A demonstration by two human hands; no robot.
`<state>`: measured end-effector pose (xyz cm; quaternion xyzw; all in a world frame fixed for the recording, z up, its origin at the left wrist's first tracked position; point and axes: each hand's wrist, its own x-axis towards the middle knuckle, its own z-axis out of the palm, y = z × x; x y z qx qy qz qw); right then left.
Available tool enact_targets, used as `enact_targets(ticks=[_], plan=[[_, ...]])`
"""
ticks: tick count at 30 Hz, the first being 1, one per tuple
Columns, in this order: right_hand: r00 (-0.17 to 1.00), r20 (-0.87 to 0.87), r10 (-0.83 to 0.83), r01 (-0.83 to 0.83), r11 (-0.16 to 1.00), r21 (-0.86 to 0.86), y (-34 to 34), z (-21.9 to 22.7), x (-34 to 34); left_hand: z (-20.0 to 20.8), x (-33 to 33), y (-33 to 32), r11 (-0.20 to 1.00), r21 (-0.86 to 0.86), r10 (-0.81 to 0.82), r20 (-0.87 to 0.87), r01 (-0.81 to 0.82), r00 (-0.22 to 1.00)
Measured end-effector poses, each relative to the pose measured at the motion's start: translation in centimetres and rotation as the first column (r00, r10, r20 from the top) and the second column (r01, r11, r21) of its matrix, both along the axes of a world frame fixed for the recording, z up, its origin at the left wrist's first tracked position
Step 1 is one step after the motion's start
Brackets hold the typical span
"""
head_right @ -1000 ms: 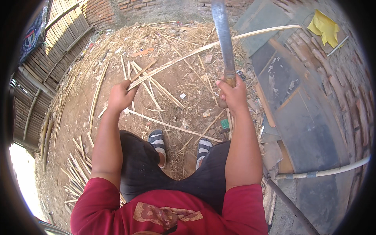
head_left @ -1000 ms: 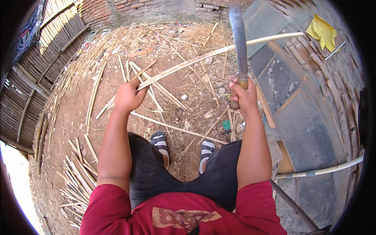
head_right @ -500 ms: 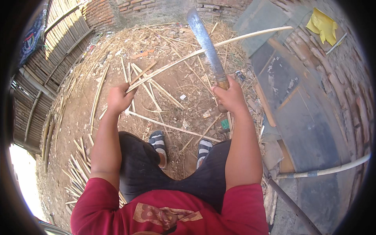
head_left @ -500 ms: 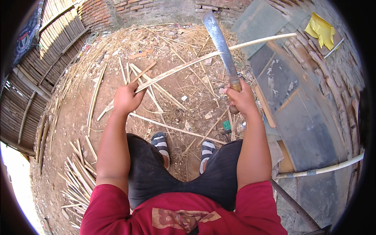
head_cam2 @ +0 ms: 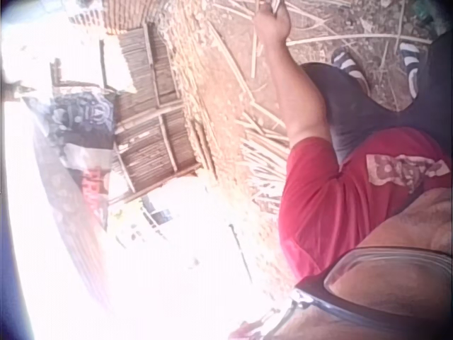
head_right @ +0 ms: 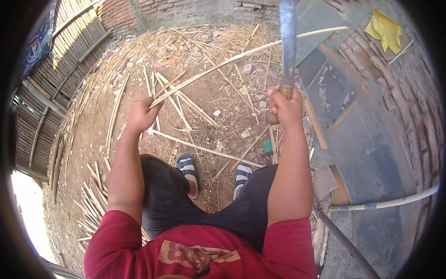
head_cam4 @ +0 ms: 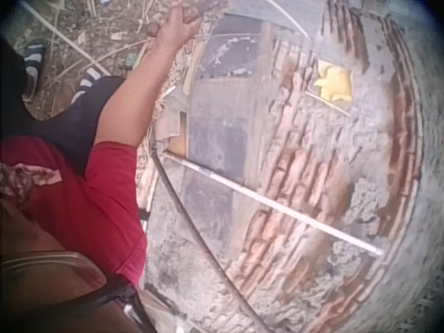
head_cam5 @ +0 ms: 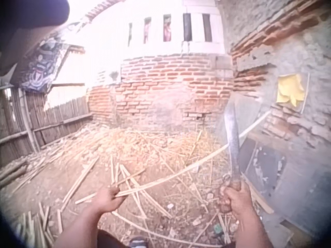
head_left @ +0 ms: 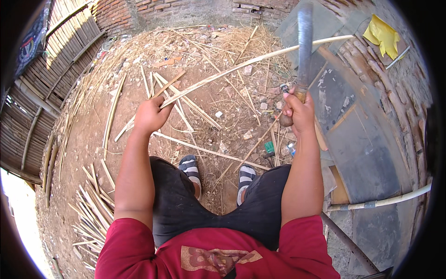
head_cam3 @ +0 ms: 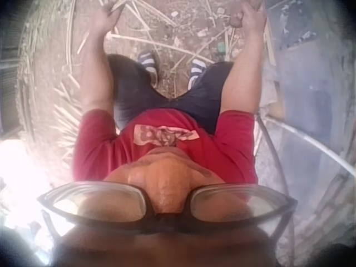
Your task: The person shaves a long strip of bamboo using a machete while sitting on the ground outdoors.
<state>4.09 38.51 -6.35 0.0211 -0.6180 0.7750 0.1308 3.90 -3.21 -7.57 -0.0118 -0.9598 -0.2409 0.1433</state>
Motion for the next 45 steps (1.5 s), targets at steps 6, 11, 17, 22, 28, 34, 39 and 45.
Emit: enact_targets(ticks=[6, 11, 17, 22, 28, 34, 39, 45], plan=[[0.997, -0.072, -0.039, 0.024, 0.978, -0.207, 1.3, -0.3, 0.0, 0.0, 0.0, 0.0, 1.000, 0.014, 0.023, 0.016, -0.023, 1.000], [0.980, -0.123, -0.159, 0.115, 0.944, -0.309, -0.8, 1.6, -0.6, -0.2, 0.1, 2.1, 0.991, -0.091, -0.097, 0.061, 0.103, 0.993], [0.929, -0.210, -0.307, 0.212, 0.901, -0.380, -0.2, 1.0, -1.8, -3.0, -0.9, 4.2, 0.956, 0.000, -0.294, 0.000, 0.294, 0.956], [0.901, -0.312, -0.301, 0.195, 0.924, -0.330, 0.2, 0.7, -1.2, -4.6, -1.5, 5.3, 0.924, -0.040, -0.360, 0.248, 0.380, 0.900], [0.955, -0.271, -0.125, 0.068, 0.975, -0.210, -2.4, 0.7, -0.1, -2.8, -2.9, 7.4, 0.840, 0.195, -0.541, 0.242, 0.505, 0.806], [0.983, -0.137, 0.123, -0.114, 0.991, 0.071, -4.3, 0.6, 1.1, 8.0, -5.2, 13.6, 0.494, 0.702, -0.712, -0.012, 0.514, 0.702], [0.958, -0.026, 0.284, -0.275, 0.944, 0.184, -4.9, 0.5, 1.9, 11.6, -3.5, 15.6, -0.006, 0.794, -0.739, -0.413, 0.608, 0.532], [0.896, 0.080, 0.437, -0.444, 0.882, 0.159, -4.7, 1.0, 2.2, 10.7, -0.3, 15.1, 0.216, 0.670, -0.668, -0.429, 0.711, 0.608]])
